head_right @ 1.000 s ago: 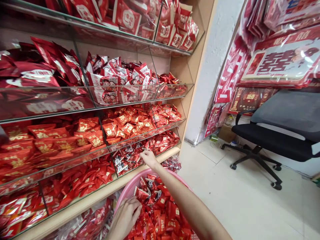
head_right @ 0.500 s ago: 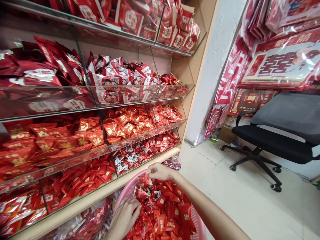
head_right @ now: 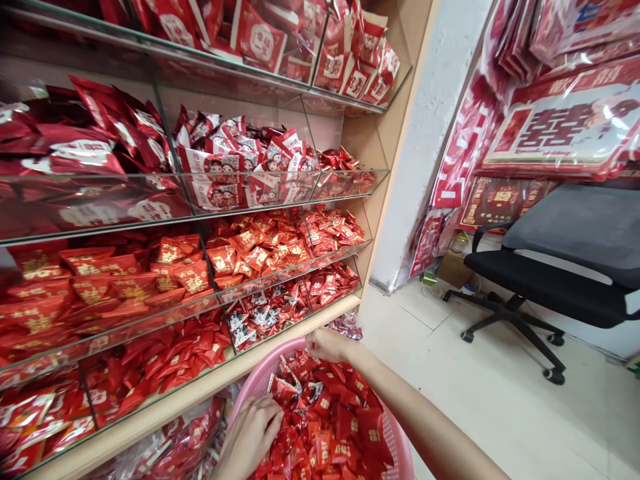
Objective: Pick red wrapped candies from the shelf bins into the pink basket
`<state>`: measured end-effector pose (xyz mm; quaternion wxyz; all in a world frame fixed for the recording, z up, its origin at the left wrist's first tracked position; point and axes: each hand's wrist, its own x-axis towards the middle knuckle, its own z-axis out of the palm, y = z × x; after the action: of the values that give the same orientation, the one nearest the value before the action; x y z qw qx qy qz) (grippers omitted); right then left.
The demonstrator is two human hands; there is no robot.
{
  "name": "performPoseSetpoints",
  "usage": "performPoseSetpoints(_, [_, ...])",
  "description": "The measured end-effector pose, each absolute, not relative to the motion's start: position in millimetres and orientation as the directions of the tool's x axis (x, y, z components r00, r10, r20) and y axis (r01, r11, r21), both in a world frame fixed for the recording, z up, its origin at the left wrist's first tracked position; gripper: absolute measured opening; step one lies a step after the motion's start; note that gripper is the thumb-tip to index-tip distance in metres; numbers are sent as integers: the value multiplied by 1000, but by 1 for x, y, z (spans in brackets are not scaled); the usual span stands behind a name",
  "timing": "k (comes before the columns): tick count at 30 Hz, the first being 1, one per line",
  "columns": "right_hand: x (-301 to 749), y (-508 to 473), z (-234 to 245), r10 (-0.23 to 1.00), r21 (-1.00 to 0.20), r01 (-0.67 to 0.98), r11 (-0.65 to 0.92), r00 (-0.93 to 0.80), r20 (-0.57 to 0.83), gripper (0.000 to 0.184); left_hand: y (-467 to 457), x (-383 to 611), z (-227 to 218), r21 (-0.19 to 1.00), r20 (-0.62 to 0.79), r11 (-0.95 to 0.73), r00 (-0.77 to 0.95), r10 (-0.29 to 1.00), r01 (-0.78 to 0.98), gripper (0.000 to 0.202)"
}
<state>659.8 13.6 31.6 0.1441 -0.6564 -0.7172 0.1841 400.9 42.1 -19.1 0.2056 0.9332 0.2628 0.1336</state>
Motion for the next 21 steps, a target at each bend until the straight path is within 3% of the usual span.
performPoseSetpoints(10, [652, 7, 38, 985, -429, 903, 30, -98, -139, 14, 42, 400, -20, 457, 143, -774, 823, 550, 438, 34])
performPoseSetpoints(14, [642, 11, 39, 994, -420, 907, 26, -70, -89, 10, 43, 401, -20, 470, 134, -762, 817, 561, 446, 35])
performPoseSetpoints(17, [637, 24, 45, 991, -433, 899, -67, 109, 74, 25, 44, 401, -22, 470, 138, -769, 825, 548, 433, 35])
performPoseSetpoints(21, [635, 57, 57, 860, -563, 771, -299, 473, 191, 36, 45, 400, -26, 469, 143, -776, 830, 539, 423, 35])
